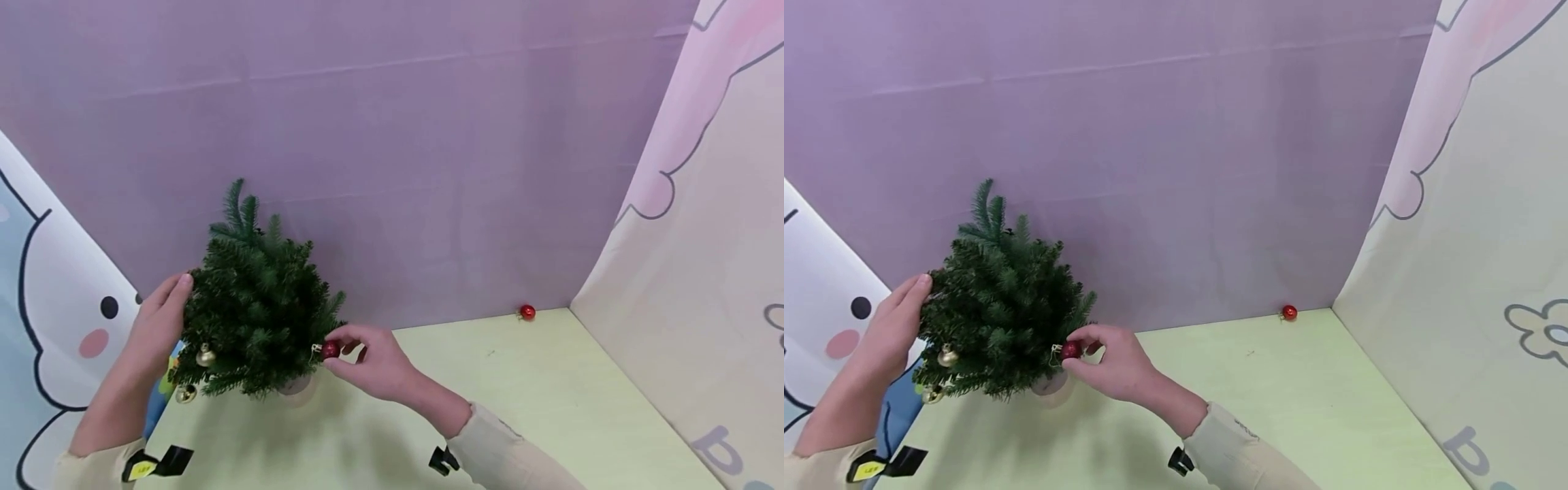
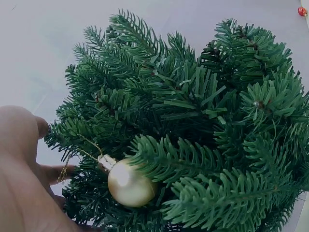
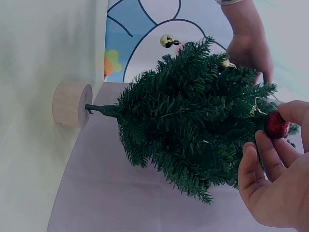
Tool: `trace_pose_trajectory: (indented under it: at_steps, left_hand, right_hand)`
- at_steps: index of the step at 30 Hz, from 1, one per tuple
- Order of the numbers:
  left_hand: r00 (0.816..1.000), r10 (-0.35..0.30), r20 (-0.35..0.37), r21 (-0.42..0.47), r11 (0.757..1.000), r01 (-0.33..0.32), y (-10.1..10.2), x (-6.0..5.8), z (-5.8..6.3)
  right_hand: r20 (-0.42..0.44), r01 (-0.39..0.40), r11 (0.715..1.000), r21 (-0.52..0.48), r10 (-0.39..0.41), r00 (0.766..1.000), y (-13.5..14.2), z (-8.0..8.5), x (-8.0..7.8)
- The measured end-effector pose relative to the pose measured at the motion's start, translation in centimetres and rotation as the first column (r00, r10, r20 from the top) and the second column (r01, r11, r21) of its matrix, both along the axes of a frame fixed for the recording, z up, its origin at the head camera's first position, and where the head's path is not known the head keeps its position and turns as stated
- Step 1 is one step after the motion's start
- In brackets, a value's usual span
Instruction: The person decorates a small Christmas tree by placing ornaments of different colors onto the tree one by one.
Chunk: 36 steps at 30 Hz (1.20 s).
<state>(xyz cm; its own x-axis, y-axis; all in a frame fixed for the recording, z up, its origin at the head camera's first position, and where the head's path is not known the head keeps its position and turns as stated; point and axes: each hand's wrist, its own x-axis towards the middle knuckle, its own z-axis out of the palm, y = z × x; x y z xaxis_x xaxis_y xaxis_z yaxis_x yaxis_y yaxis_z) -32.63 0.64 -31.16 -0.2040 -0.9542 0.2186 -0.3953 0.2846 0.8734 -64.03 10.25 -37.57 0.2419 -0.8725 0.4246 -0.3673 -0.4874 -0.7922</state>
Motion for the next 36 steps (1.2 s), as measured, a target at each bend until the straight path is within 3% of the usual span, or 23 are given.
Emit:
trace_pose_trajectory:
  at_steps: [9,11,13,14,15,17,19,20,21,22,24,28,32,36]
  left_hand:
    - [0.999,0.039,0.029,-0.057,0.998,-0.037,0.3,-0.6,-0.3]
    - [0.995,0.090,0.049,-0.101,0.991,-0.085,0.9,-0.7,-0.4]
    - [0.982,0.182,0.054,-0.212,0.963,-0.167,2.0,-1.1,-0.5]
    - [0.972,0.229,0.046,-0.300,0.932,-0.205,2.7,-1.4,-0.6]
    - [0.963,0.269,0.034,-0.402,0.885,-0.233,3.5,-1.8,-0.6]
    - [0.944,0.330,-0.015,-0.602,0.751,-0.271,5.2,-3.0,-0.9]
    - [0.941,0.334,-0.047,-0.743,0.618,-0.257,6.6,-4.2,-1.3]
    - [0.944,0.326,-0.048,-0.788,0.568,-0.237,7.2,-4.8,-1.6]
    - [0.949,0.315,-0.032,-0.810,0.548,-0.210,7.9,-5.3,-1.9]
    - [0.953,0.304,-0.012,-0.815,0.549,-0.185,8.4,-5.8,-2.4]
    - [0.956,0.289,0.046,-0.803,0.581,-0.137,9.3,-6.6,-3.4]
    - [0.949,0.285,0.134,-0.744,0.662,-0.094,10.7,-8.3,-5.6]
    - [0.941,0.312,0.128,-0.690,0.709,-0.141,11.0,-9.9,-7.8]
    - [0.926,0.368,0.080,-0.646,0.727,-0.233,10.6,-10.9,-9.5]
  right_hand:
    - [-0.049,-0.032,0.999,0.031,0.033,0.998,-0.6,-0.3,0.7]
    - [-0.057,-0.033,0.999,0.030,0.035,0.998,-0.6,-0.2,0.8]
    - [-0.061,-0.037,0.999,0.033,0.039,0.997,-0.6,-0.1,1.0]
    - [-0.061,-0.042,0.999,0.035,0.044,0.997,-0.6,0.0,1.1]
    - [-0.060,-0.047,0.998,0.038,0.049,0.997,-0.6,0.0,1.1]
    - [-0.056,-0.056,0.998,0.042,0.058,0.997,-0.6,0.0,1.2]
    - [-0.055,-0.060,0.997,0.042,0.063,0.997,-0.7,-0.1,1.2]
    - [-0.056,-0.062,0.997,0.039,0.064,0.996,-0.7,-0.1,1.2]
    - [-0.057,-0.063,0.997,0.038,0.065,0.996,-0.8,-0.1,1.2]
    - [-0.058,-0.062,0.997,0.038,0.065,0.996,-0.9,-0.1,1.2]
    - [-0.064,-0.059,0.998,0.032,0.061,0.996,-1.0,-0.2,1.3]
    - [-0.080,-0.055,0.998,0.026,0.056,0.995,-1.2,-0.3,1.4]
    - [-0.086,-0.052,0.998,0.042,0.055,0.995,-1.4,-0.5,1.4]
    - [-0.077,-0.046,0.996,0.071,0.051,0.996,-1.4,-0.6,1.3]
